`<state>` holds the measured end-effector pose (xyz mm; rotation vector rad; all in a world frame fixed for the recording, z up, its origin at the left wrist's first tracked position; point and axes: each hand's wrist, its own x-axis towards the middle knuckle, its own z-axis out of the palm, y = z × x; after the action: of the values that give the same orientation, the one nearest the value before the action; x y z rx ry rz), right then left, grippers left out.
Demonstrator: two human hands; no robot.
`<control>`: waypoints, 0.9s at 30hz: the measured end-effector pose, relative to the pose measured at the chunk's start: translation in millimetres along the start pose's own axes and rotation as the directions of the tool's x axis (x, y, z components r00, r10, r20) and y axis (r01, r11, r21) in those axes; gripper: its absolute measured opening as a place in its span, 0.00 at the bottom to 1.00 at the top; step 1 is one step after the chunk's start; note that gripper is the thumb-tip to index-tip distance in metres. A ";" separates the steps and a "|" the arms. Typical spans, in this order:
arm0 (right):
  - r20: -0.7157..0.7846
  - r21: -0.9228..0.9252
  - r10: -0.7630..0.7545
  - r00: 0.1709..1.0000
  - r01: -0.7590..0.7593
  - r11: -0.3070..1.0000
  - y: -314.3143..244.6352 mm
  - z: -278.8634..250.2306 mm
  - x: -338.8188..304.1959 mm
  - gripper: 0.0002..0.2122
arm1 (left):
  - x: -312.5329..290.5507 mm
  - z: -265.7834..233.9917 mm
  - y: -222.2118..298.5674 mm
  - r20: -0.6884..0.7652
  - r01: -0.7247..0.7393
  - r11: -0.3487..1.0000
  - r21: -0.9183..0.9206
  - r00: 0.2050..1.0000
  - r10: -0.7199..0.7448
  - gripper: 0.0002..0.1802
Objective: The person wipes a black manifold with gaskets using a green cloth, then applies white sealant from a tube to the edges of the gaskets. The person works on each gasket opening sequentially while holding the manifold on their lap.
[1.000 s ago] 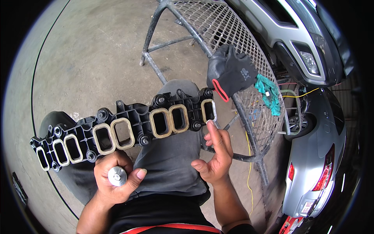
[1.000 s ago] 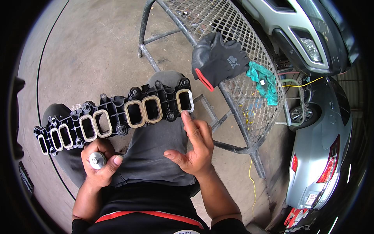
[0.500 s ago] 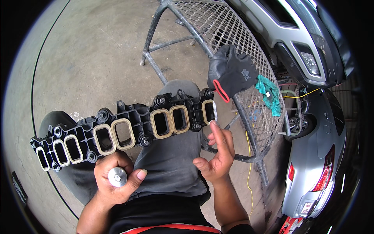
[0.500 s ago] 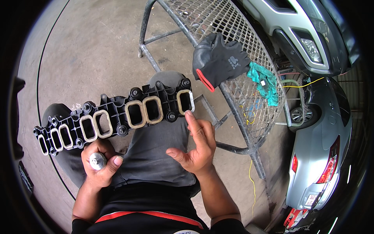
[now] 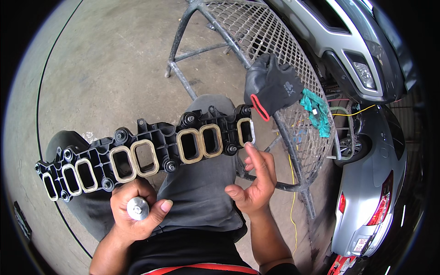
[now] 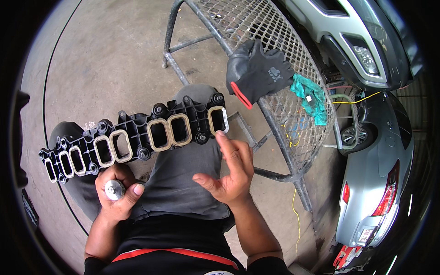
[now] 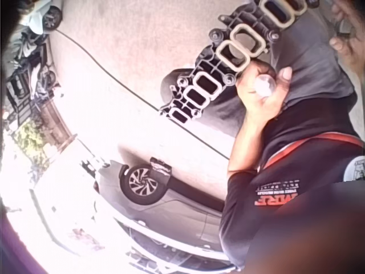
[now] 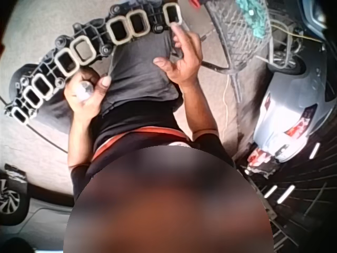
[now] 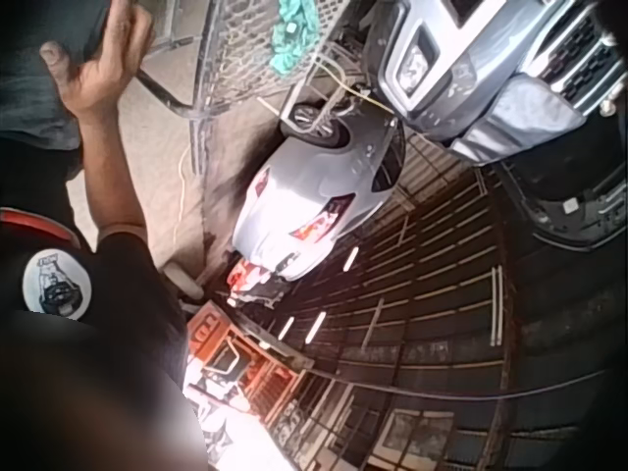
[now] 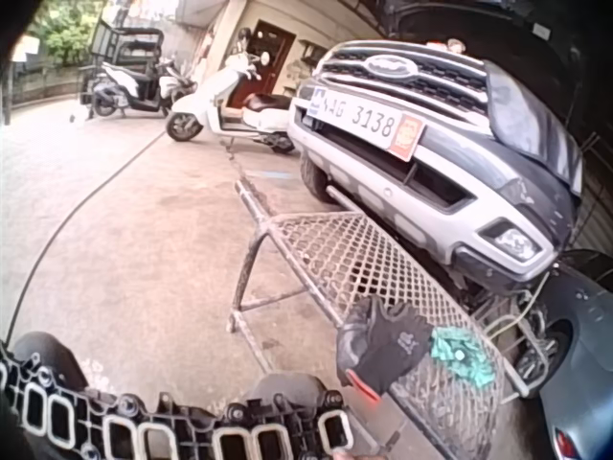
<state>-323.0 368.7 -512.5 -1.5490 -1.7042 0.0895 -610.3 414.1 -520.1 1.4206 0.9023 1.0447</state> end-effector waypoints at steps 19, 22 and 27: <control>0.020 -0.108 -0.072 0.997 0.074 0.991 11.2 -22.3 31.9 0.41 | -0.8 -0.6 -0.4 -0.004 0.022 0.999 -0.035 1.000 -0.022 0.19; -0.012 -0.091 -0.063 0.998 0.062 0.994 11.5 -22.0 32.7 0.40 | -1.1 0.2 -0.2 -0.006 0.022 1.000 -0.021 1.000 -0.022 0.19; 0.019 -0.196 -0.111 0.994 0.113 0.974 13.0 -22.0 39.5 0.39 | -0.5 0.1 -0.8 -0.003 0.015 1.000 0.004 1.000 -0.015 0.19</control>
<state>-296.2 395.9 -485.0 -1.5915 -1.8489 -0.1356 -610.4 413.7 -520.9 1.4139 0.9168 1.0341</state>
